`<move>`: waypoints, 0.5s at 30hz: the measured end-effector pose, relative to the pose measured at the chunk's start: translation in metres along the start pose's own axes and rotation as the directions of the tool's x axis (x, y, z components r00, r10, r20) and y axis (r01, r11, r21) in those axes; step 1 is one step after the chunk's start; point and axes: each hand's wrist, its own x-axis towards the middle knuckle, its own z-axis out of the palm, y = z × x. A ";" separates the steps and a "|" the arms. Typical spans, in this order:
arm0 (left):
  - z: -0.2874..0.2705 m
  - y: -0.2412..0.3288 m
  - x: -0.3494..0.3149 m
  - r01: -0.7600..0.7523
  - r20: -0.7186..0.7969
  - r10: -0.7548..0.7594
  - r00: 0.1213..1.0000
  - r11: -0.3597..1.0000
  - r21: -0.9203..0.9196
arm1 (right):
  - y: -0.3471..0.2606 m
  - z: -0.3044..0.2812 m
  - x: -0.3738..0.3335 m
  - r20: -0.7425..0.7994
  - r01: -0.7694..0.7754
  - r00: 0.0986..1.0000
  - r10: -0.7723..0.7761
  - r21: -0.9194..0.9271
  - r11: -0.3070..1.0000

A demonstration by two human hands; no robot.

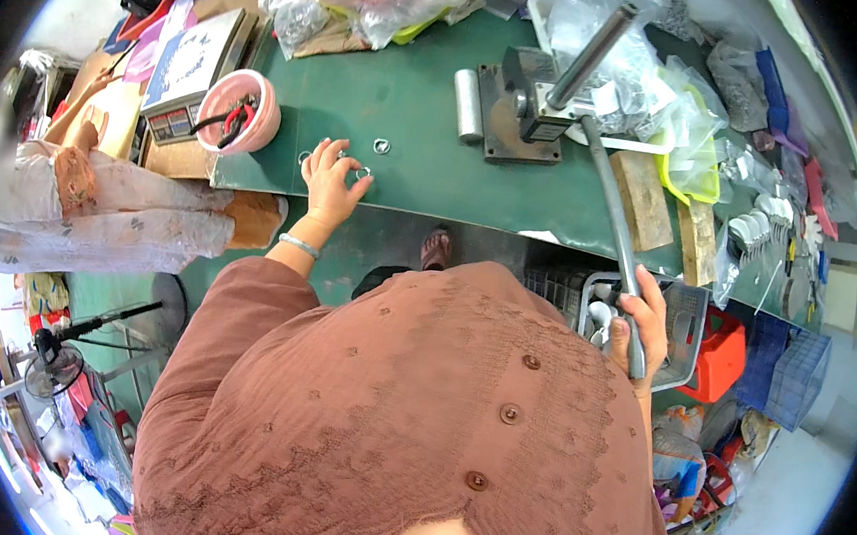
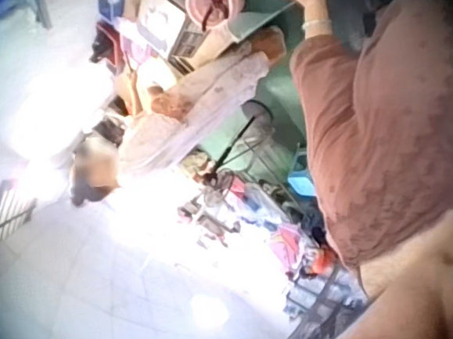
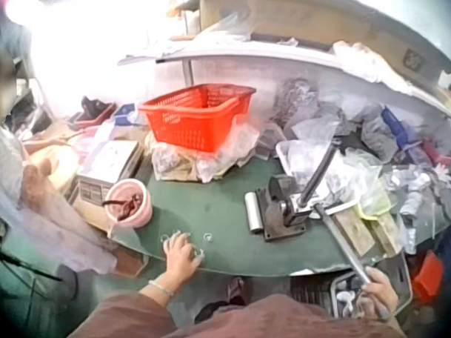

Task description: The person operates a manual bench press to shape small metal rings. They repeatedly pick up a ring, place it on the press die, pull the lever to compress the metal, and then remove the finished piece. The process is repeated continuously throughout the clip.

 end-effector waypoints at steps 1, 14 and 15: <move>0.005 -0.002 -0.002 0.019 -0.006 -0.019 1.000 0.999 0.027 | -0.001 -0.001 -0.001 0.006 -0.022 1.000 0.022 -0.009 1.000; -0.003 -0.050 0.039 0.021 -0.158 -0.031 0.987 0.998 -0.065 | 0.008 -0.018 -0.011 0.145 -0.154 0.977 0.155 -0.021 0.988; -0.005 -0.047 0.045 -0.022 -0.103 0.013 0.995 0.996 -0.086 | 0.008 -0.019 -0.010 0.158 -0.148 0.976 0.151 -0.030 0.989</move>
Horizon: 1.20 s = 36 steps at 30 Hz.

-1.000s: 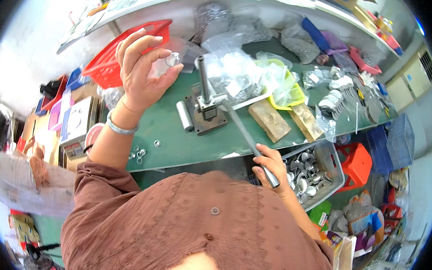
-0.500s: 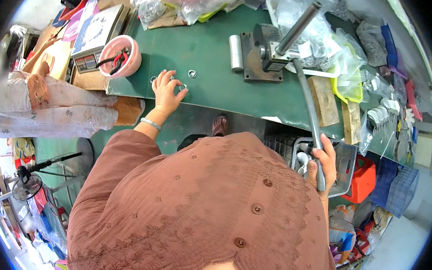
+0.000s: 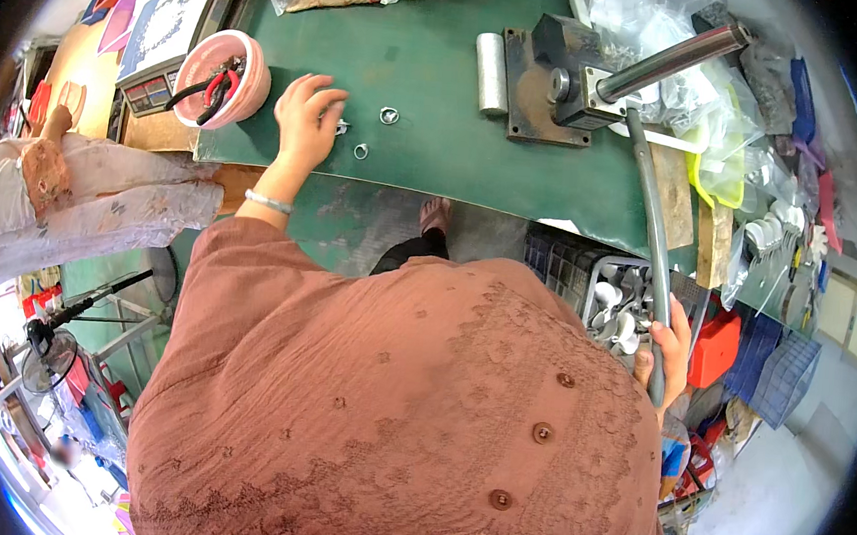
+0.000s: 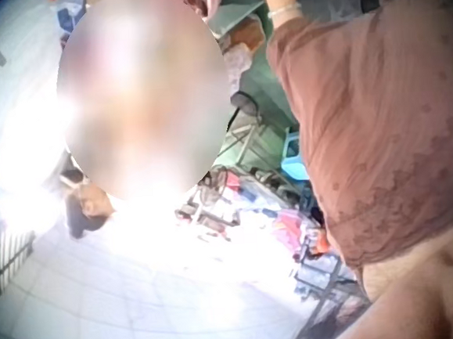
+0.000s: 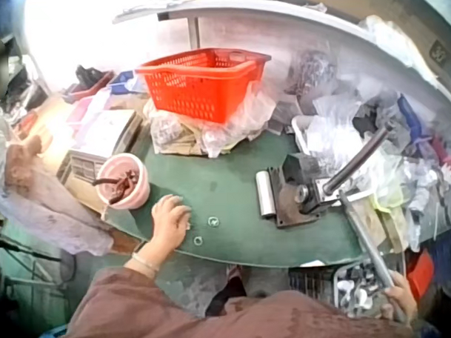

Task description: The person operates a manual bench press to shape small metal rings. They repeatedly pick up a ring, place it on the press die, pull the lever to compress the metal, and then remove the finished piece. The process is repeated continuously throughout the clip.

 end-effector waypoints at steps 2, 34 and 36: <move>0.004 0.014 0.013 -0.075 0.120 0.082 0.989 0.995 -0.061 | -0.002 -0.002 0.004 0.027 0.014 1.000 -0.014 -0.021 1.000; 0.006 0.024 0.048 0.675 0.637 -0.238 0.733 0.142 -0.724 | -0.008 0.007 0.000 -0.054 -0.013 0.998 0.014 0.022 1.000; -0.012 0.043 0.062 0.669 0.680 -0.047 0.732 -0.141 -0.730 | -0.014 0.011 0.002 -0.084 0.001 0.996 0.003 0.040 0.999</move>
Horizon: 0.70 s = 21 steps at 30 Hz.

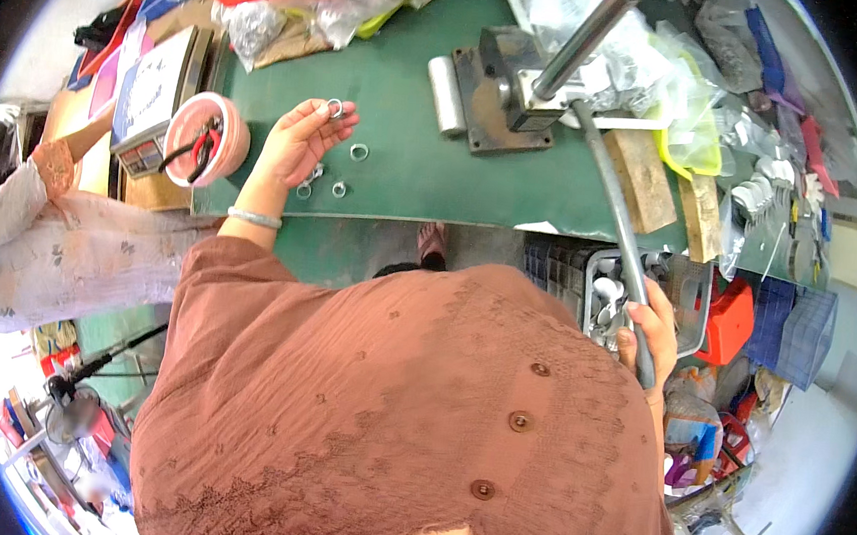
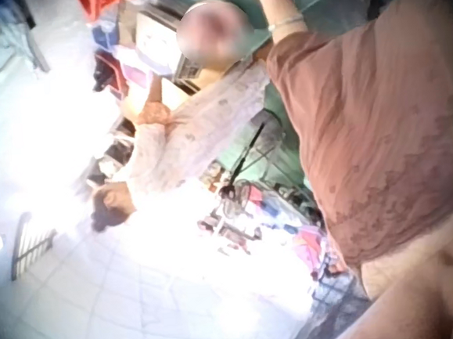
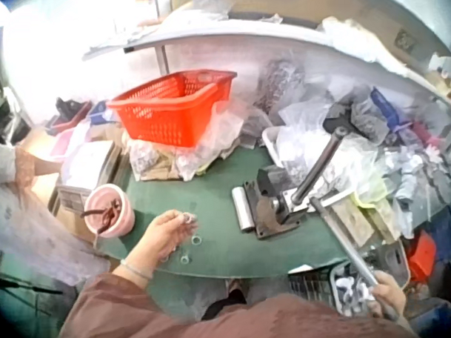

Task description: The person operates a manual bench press to shape small metal rings. They repeatedly pick up a ring, place it on the press die, pull the lever to compress the metal, and then remove the finished piece. The process is repeated continuously throughout the clip.

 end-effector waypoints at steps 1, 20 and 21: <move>0.014 0.010 0.001 -0.013 0.064 0.015 0.998 0.999 -0.037 | -0.004 0.001 0.003 -0.018 0.012 1.000 -0.012 0.001 1.000; 0.273 0.099 0.069 -0.795 0.696 0.536 0.478 -0.072 0.602 | -0.001 0.006 0.012 -0.132 0.096 0.986 -0.102 -0.050 0.994; 0.273 0.098 0.071 -0.782 0.708 0.531 0.465 -0.128 0.610 | -0.002 0.006 0.012 -0.130 0.099 0.986 -0.105 -0.054 0.994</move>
